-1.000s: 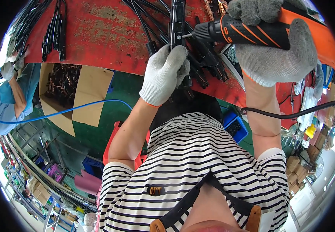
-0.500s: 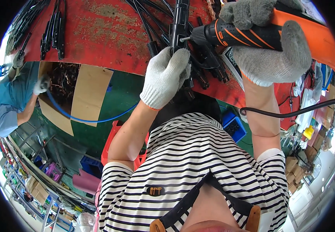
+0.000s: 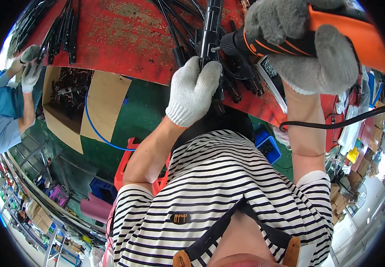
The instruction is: The person assembles wiring harnesses by inserting wires into a plastic housing and securing them with screws using an electric screwdriver.
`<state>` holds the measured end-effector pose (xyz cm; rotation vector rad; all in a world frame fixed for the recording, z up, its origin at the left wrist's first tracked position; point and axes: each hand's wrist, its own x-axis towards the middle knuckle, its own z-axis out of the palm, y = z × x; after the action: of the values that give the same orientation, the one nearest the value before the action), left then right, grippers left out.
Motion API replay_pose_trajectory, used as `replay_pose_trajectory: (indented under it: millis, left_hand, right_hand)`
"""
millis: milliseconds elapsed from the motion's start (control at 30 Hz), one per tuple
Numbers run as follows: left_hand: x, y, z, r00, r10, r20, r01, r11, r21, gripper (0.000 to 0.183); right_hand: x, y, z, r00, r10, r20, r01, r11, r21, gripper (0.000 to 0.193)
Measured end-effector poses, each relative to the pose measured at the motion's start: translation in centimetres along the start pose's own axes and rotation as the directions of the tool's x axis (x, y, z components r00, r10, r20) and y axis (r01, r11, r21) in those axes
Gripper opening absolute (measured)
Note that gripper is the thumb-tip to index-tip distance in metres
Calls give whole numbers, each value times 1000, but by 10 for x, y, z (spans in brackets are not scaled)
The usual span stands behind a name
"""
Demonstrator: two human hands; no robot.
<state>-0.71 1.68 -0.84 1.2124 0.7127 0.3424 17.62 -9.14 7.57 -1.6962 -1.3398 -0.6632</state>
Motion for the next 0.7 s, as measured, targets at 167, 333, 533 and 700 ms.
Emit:
replay_pose_trajectory:
  millis: [167, 333, 533, 700]
  left_hand:
    - [-5, -5, 0, 999, 33, -30, -32, 998, 52, 33]
    - [-5, -1, 2, 999, 3, -43, -2, 1000, 23, 30]
    - [-11, -2, 2, 999, 17, -50, -14, 998, 59, 23]
    - [-17, 12, 9, 997, 27, -70, -28, 999, -22, 27]
  right_hand:
    - [7, -1, 0, 985, 174, -9, -170, 968, 187, 36]
    - [12, -14, 12, 938, 348, 0, -325, 877, 352, 40]
    - [25, -40, 11, 852, 523, 26, -447, 699, 558, 45]
    - [43, -37, -10, 780, 625, 30, -452, 530, 718, 49]
